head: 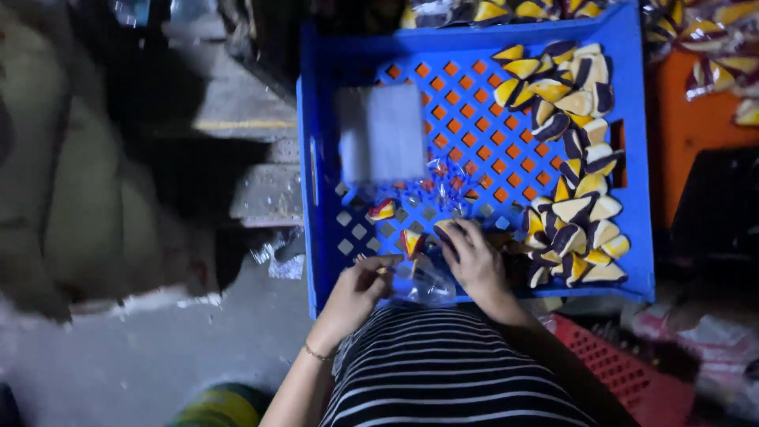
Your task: Packing individual fortune cookies from a large storage crate into plastic bags.
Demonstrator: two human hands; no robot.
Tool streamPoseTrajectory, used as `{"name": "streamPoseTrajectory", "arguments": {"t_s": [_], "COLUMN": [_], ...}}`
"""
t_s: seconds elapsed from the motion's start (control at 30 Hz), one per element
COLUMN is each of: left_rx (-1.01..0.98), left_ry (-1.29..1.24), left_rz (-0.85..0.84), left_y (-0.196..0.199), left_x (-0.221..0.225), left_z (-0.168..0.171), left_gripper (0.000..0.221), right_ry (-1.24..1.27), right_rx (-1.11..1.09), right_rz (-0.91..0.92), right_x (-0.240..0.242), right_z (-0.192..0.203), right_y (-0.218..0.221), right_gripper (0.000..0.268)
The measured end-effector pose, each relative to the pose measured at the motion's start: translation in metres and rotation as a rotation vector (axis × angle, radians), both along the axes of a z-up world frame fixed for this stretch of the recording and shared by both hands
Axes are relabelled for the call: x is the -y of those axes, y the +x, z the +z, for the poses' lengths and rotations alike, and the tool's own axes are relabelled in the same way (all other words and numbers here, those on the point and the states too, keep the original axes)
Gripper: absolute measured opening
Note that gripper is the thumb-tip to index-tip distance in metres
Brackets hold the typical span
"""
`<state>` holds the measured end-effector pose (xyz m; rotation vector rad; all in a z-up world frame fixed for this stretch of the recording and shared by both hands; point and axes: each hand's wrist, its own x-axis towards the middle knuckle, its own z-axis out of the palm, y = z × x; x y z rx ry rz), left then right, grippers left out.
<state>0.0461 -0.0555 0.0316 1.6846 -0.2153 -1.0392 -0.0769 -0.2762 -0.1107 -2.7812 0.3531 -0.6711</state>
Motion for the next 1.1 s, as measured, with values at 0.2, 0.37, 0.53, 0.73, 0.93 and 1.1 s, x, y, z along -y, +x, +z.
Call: {"name": "streamPoseTrajectory", "arguments": {"t_s": [0.2,0.37,0.53,0.73,0.93,1.1], "left_rx": [0.021,-0.021,-0.004,0.461,0.004,-0.457], "left_ry": [0.060,0.047,-0.010,-0.727,-0.349,-0.393], "left_rz": [-0.300,-0.443,-0.647,-0.887,-0.134,0.295], "left_y": [0.042,0.063,0.030,-0.009,0.021,-0.064], "left_x": [0.024,0.057,0.095,0.115,0.140,0.187], "left_z": [-0.035,-0.029,-0.046,0.045,-0.045,-0.067], "left_gripper": [0.041,0.038,0.052,0.069,0.022,0.060], "right_ry": [0.101,0.526,1.006,0.732,0.653,0.574], "right_rx": [-0.240,-0.090,0.009,-0.004,-0.111,-0.125], "right_rz": [0.045,-0.073,-0.044,0.207,0.553,0.671], "right_x": [0.000,0.011,-0.006,0.027,0.064,0.149], "right_z": [-0.016,0.023,0.099,0.111,0.092,0.143], "right_y": [-0.008,0.003,0.007,0.006,-0.005,-0.043], "right_gripper": [0.052,0.042,0.034,0.025,0.026,0.023]}}
